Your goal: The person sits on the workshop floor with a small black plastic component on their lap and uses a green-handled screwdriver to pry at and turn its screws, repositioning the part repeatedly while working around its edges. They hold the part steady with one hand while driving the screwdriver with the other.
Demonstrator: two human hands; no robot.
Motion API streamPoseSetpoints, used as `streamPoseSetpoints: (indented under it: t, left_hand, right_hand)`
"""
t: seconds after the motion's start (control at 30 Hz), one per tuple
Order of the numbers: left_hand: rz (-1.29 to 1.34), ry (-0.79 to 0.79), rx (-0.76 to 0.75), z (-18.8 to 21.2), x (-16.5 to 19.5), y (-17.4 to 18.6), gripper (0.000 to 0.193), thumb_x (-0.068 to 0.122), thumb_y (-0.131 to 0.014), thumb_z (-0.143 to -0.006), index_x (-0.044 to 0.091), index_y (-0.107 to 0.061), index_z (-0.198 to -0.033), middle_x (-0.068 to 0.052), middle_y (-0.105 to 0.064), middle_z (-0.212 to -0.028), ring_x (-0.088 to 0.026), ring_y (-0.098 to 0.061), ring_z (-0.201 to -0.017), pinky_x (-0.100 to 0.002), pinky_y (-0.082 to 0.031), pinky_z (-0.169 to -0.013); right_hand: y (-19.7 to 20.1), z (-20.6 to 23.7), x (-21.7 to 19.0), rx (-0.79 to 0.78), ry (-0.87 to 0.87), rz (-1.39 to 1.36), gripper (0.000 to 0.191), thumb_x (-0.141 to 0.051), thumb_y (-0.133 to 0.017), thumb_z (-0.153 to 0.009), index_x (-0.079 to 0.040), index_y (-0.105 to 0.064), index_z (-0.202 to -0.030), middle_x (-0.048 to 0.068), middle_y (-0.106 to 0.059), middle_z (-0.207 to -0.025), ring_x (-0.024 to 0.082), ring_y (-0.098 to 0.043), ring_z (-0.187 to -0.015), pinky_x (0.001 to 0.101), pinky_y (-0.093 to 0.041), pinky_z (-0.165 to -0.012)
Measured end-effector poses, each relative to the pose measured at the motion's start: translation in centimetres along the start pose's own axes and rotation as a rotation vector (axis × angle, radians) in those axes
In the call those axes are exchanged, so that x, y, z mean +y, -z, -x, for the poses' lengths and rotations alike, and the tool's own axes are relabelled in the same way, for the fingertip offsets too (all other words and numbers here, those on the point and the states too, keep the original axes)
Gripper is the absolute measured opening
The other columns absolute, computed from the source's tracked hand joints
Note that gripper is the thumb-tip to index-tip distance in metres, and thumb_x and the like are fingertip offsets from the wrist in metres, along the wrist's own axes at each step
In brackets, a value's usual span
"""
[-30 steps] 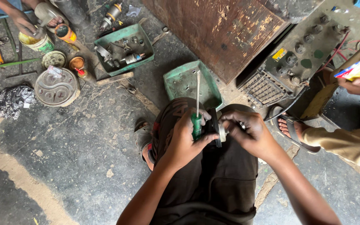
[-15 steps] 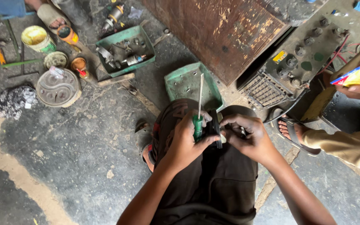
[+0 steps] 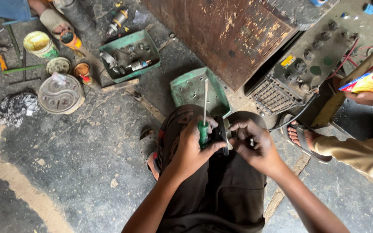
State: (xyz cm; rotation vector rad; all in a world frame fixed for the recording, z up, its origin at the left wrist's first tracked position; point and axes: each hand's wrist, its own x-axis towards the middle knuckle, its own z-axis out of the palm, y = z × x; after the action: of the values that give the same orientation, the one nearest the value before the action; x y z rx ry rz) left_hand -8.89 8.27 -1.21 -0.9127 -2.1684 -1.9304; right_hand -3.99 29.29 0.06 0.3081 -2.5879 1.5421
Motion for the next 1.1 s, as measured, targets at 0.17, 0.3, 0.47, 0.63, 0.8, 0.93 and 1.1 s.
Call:
streamPoseSetpoints:
  t: [0.17, 0.3, 0.47, 0.63, 0.8, 0.93, 1.1]
  left_hand:
    - [-0.002, -0.016, 0.001, 0.2, 0.1, 0.1, 0.048, 0.016, -0.089, -0.083, 0.005, -0.056, -0.116, -0.009, -0.065, -0.105, -0.022, -0.067, -0.095, -0.035, -0.056, -0.086]
    - [0.012, 0.011, -0.011, 0.2, 0.1, 0.0, 0.05, 0.02, -0.09, -0.081, 0.006, -0.056, -0.114, -0.008, -0.065, -0.105, -0.021, -0.066, -0.092, -0.034, -0.056, -0.083]
    - [-0.028, -0.022, 0.003, 0.2, 0.1, 0.0, 0.049, 0.019, -0.089, -0.082, 0.005, -0.056, -0.116, -0.008, -0.064, -0.104, -0.02, -0.065, -0.094, -0.033, -0.056, -0.085]
    - [0.05, 0.044, 0.014, -0.1, 0.1, 0.2, 0.031, 0.009, -0.08, -0.09, 0.004, -0.06, -0.113, -0.007, -0.066, -0.099, -0.017, -0.063, -0.087, -0.032, -0.054, -0.081]
    - [0.006, 0.078, 0.028, -0.6, 0.1, 0.0, 0.023, 0.005, -0.079, -0.089, 0.004, -0.064, -0.107, -0.007, -0.064, -0.091, -0.017, -0.061, -0.081, -0.031, -0.052, -0.077]
    - [0.038, 0.055, 0.034, -0.5, 0.3, -0.1, 0.024, 0.004, -0.08, -0.088, 0.004, -0.063, -0.105, -0.007, -0.066, -0.094, -0.018, -0.063, -0.082, -0.031, -0.053, -0.077]
    - [0.012, 0.051, 0.041, -0.3, 0.3, 0.0, 0.026, 0.005, -0.081, -0.086, 0.004, -0.063, -0.105, -0.007, -0.068, -0.093, -0.018, -0.064, -0.081, -0.031, -0.053, -0.076]
  right_hand:
    - [-1.0, 0.2, -0.1, 0.087, 0.018, 0.067, 0.024, 0.003, -0.074, -0.084, -0.004, -0.07, -0.107, -0.001, -0.057, -0.068, 0.007, -0.052, -0.059, 0.0249, -0.043, -0.056]
    - [-0.6, 0.3, 0.2, 0.062, 0.009, -0.015, 0.018, 0.004, -0.074, -0.084, -0.003, -0.07, -0.1, 0.0, -0.06, -0.071, 0.008, -0.052, -0.061, 0.0255, -0.043, -0.057]
    - [-0.9, 0.4, 0.4, 0.124, -0.006, 0.01, 0.011, 0.002, -0.07, -0.093, -0.001, -0.067, -0.103, 0.0, -0.067, -0.082, 0.006, -0.062, -0.072, 0.0233, -0.049, -0.065]
    - [-1.2, 0.0, 0.3, 0.105, -0.126, -0.053, 0.009, -0.001, -0.071, -0.091, -0.003, -0.066, -0.099, -0.003, -0.064, -0.079, 0.004, -0.06, -0.072, 0.0224, -0.048, -0.064]
    - [-0.7, 0.0, 0.3, 0.128, -0.049, -0.108, 0.02, 0.002, -0.073, -0.09, -0.004, -0.059, -0.103, -0.004, -0.052, -0.086, 0.004, -0.049, -0.08, 0.021, -0.042, -0.071]
    - [-1.1, 0.2, 0.6, 0.179, -0.175, -0.112, 0.017, 0.0, -0.072, -0.091, -0.007, -0.058, -0.099, -0.006, -0.055, -0.084, 0.002, -0.052, -0.074, 0.0201, -0.042, -0.065]
    - [-0.8, -0.1, 0.7, 0.13, -0.122, -0.241, 0.03, 0.0, -0.074, -0.089, -0.008, -0.055, -0.111, -0.005, -0.048, -0.083, 0.003, -0.045, -0.076, 0.021, -0.039, -0.069]
